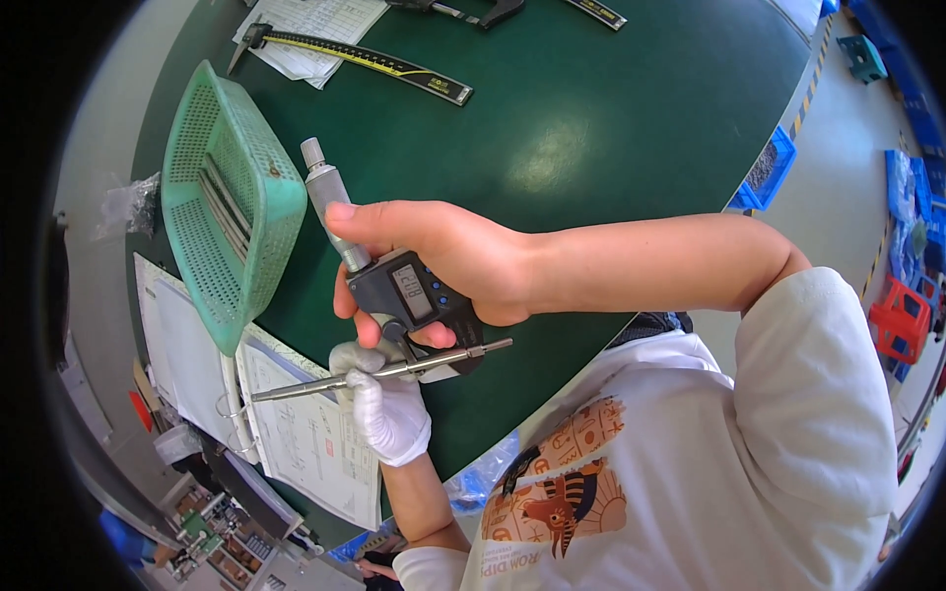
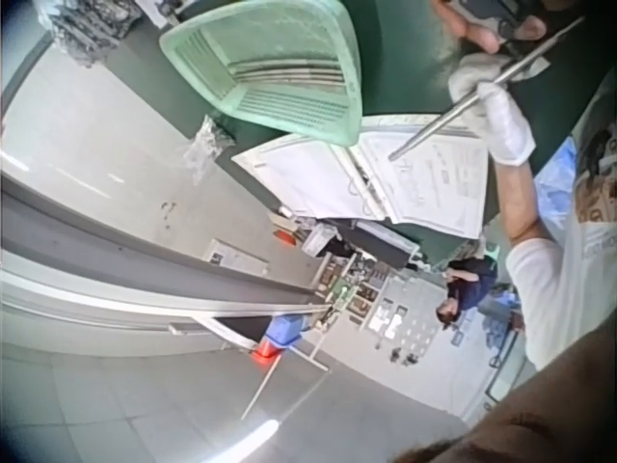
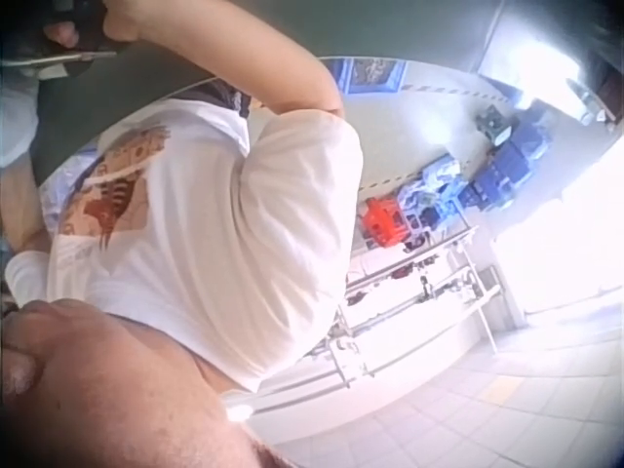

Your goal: Measuring the diameter and length of metal rods using digital calipers and a micrometer at a quality control station.

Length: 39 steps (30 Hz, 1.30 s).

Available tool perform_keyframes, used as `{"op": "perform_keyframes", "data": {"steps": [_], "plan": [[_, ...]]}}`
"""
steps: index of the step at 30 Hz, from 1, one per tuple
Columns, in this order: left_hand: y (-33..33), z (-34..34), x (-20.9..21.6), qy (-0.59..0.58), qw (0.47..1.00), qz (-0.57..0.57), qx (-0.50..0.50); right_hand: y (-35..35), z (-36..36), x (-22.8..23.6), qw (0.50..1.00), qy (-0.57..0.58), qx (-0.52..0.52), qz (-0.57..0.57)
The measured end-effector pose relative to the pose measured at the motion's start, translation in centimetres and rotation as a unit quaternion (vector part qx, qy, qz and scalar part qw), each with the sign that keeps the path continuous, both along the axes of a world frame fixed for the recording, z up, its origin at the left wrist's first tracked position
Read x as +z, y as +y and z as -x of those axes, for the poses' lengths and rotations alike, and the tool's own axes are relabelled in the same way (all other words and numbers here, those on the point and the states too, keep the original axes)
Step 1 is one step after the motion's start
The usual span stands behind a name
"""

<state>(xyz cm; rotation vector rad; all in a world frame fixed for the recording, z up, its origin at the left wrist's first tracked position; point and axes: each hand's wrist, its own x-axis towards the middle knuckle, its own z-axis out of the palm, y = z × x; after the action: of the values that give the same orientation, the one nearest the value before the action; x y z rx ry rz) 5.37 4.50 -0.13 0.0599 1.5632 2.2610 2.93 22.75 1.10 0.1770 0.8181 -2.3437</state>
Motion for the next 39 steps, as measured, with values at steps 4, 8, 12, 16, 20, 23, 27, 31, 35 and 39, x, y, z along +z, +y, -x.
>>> {"op": "perform_keyframes", "data": {"steps": [4,8,12,16,20,23,27,31,35,39], "plan": [[-0.3,0.1,-0.6,0.006,1.000,-0.004,-0.019,0.3,0.0,0.0,1.000,0.003,-0.005,-0.010],[-0.1,0.2,-0.1,0.010,1.000,-0.010,-0.007,-0.1,0.1,0.0,1.000,0.006,0.003,0.001],[-0.4,0.3,-0.4,0.026,1.000,-0.002,-0.015,-0.3,0.3,-0.2,1.000,0.007,0.010,-0.004],[-0.1,0.2,0.3,0.012,0.998,-0.046,-0.034,0.3,0.4,0.3,0.999,-0.002,-0.024,-0.044],[-2.4,0.8,2.1,0.047,0.988,-0.145,0.015,1.2,1.0,0.0,0.981,0.026,-0.143,-0.128],[-4.2,1.1,3.5,0.178,0.982,0.006,0.059,1.2,1.3,-0.1,0.974,0.038,-0.179,-0.132],[-4.2,1.3,3.7,0.073,0.997,-0.020,0.015,0.9,1.2,-0.2,0.974,0.025,-0.176,-0.138],[-4.1,2.0,3.1,0.001,0.988,-0.106,-0.115,1.0,0.9,-0.3,0.980,0.031,-0.156,-0.124],[-2.6,1.7,2.4,0.014,1.000,-0.014,-0.002,1.0,0.9,0.3,0.989,0.029,-0.120,-0.080],[-2.7,1.4,1.5,0.078,0.992,0.017,0.093,0.6,0.8,0.3,0.995,0.026,-0.076,-0.053]]}}
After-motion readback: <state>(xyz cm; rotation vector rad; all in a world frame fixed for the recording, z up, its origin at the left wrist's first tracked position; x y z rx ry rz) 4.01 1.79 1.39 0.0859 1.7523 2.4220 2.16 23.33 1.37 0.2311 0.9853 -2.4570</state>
